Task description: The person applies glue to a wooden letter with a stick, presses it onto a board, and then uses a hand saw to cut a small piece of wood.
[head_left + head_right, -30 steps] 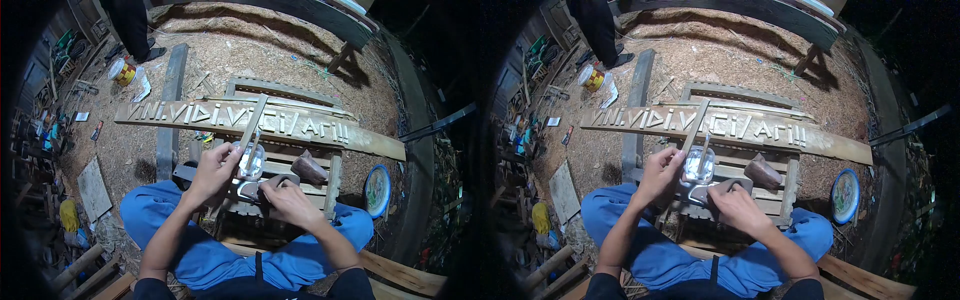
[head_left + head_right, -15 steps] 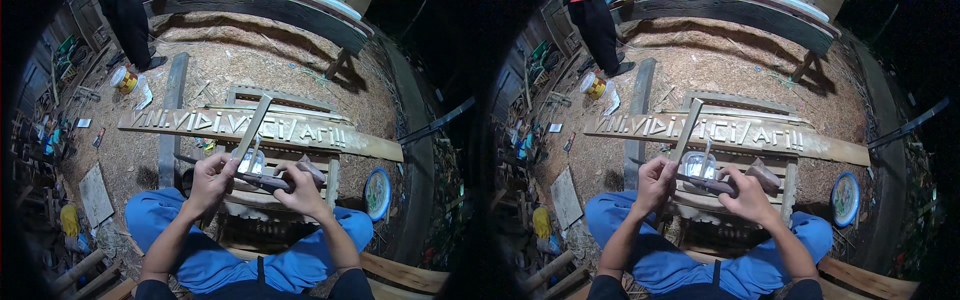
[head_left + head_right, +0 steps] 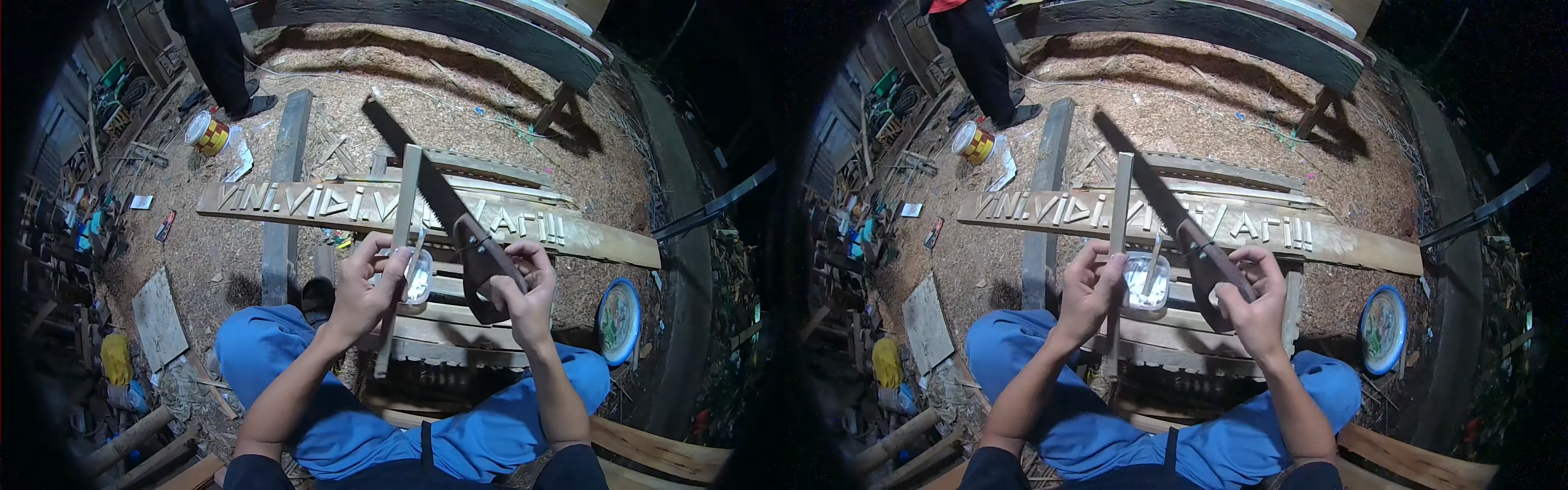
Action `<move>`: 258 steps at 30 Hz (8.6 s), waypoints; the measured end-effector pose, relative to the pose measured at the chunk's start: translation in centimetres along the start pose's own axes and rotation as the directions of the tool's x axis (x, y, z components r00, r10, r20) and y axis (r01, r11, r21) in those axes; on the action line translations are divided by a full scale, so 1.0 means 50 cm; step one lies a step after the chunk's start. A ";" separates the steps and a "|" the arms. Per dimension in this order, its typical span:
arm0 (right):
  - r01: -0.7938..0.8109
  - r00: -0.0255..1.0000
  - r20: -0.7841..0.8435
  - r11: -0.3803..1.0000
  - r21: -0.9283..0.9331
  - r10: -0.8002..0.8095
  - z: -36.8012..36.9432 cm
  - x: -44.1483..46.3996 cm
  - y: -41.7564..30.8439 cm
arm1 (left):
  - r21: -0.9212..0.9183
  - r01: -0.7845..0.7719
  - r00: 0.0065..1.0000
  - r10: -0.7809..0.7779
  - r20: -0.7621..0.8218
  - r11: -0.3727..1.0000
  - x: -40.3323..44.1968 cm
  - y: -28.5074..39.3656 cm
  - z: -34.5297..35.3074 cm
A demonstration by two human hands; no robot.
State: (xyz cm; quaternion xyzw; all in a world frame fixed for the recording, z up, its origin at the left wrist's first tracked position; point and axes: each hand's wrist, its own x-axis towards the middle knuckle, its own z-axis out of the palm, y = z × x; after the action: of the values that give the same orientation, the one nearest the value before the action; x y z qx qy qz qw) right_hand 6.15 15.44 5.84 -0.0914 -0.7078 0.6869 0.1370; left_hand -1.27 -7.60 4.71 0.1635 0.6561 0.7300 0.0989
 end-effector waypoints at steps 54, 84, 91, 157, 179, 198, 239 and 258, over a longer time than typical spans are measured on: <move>0.229 0.850 -0.360 0.885 -0.404 -0.384 0.020 -0.166 0.056 | 0.636 -0.285 0.927 0.037 0.374 0.717 0.015 -0.091 0.116; -0.095 0.599 -0.799 0.995 -0.011 0.049 -0.117 -0.437 0.076 | 0.627 -0.671 0.741 0.383 0.551 0.397 -0.069 -0.248 0.439; -0.066 0.617 -0.775 0.991 0.120 0.135 -0.097 -0.412 0.054 | 0.621 -0.563 0.804 0.186 0.565 0.546 -0.068 -0.266 0.451; -0.125 0.702 -0.710 0.972 -0.200 -0.056 -0.132 -0.378 0.102 | 0.614 -0.351 0.864 -0.010 0.504 0.707 -0.096 -0.219 0.486; -0.029 0.735 -0.661 0.967 -0.254 -0.151 -0.153 -0.392 0.156 | 0.598 -0.551 0.831 0.323 0.452 0.582 -0.116 -0.235 0.475; -0.050 0.742 -0.670 0.999 -0.020 0.024 -0.164 -0.384 0.119 | 0.600 -0.558 0.816 0.248 0.522 0.573 -0.109 -0.272 0.499; -0.039 0.757 -0.622 0.938 -0.345 -0.197 -0.200 -0.429 0.132 | 0.619 -0.604 0.729 0.035 0.683 0.502 -0.101 -0.262 0.475; -0.063 0.752 -0.659 0.997 -0.038 0.022 -0.183 -0.428 0.098 | 0.598 -0.659 0.704 0.092 0.704 0.456 -0.094 -0.273 0.486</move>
State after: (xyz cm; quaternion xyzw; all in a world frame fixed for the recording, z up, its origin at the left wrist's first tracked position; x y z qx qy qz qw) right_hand 29.05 17.51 -0.32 -0.3471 -0.6315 0.5932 0.3589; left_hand 11.06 14.85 -7.26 0.5530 0.7941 0.2503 0.0305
